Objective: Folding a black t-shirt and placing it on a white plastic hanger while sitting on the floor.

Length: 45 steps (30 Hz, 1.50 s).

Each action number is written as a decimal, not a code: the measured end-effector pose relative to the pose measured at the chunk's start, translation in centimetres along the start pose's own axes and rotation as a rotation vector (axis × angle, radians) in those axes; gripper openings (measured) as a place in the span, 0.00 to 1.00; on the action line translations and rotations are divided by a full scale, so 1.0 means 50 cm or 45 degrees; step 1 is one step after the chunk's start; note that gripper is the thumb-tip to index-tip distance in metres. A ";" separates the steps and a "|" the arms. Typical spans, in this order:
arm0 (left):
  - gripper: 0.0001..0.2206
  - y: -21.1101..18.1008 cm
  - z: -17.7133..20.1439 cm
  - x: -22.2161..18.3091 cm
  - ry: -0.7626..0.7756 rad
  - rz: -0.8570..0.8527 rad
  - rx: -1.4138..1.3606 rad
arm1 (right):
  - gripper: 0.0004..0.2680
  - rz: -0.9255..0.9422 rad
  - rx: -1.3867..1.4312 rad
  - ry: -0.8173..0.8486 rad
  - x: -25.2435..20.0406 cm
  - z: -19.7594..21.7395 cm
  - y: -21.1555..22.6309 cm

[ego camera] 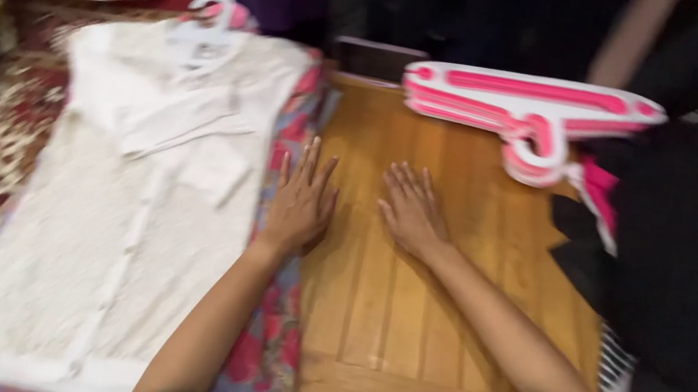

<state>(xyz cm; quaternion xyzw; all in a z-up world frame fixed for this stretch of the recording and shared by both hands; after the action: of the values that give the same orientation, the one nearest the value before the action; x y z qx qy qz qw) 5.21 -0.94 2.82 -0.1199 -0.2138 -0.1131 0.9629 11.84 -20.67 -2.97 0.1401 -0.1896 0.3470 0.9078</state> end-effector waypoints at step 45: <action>0.22 -0.911 -0.371 0.589 0.081 -0.048 -0.169 | 0.17 -1.329 -0.037 -0.014 -0.477 0.619 -1.220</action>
<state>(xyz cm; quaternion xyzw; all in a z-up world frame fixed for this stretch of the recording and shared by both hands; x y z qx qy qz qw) 26.09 -54.10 7.72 -0.1757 -0.1774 -0.1491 0.9568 29.46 -90.30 6.54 0.2053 -0.1041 -0.1553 0.9607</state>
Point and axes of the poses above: each hand's wrist, its own x-axis towards the middle knuckle, its own z-axis out of the back of the hand, y = z × x, the point moved 6 cm from there along x, towards the middle knuckle, and after that the axes turned 2 degrees about y, right-handed, at the moved point
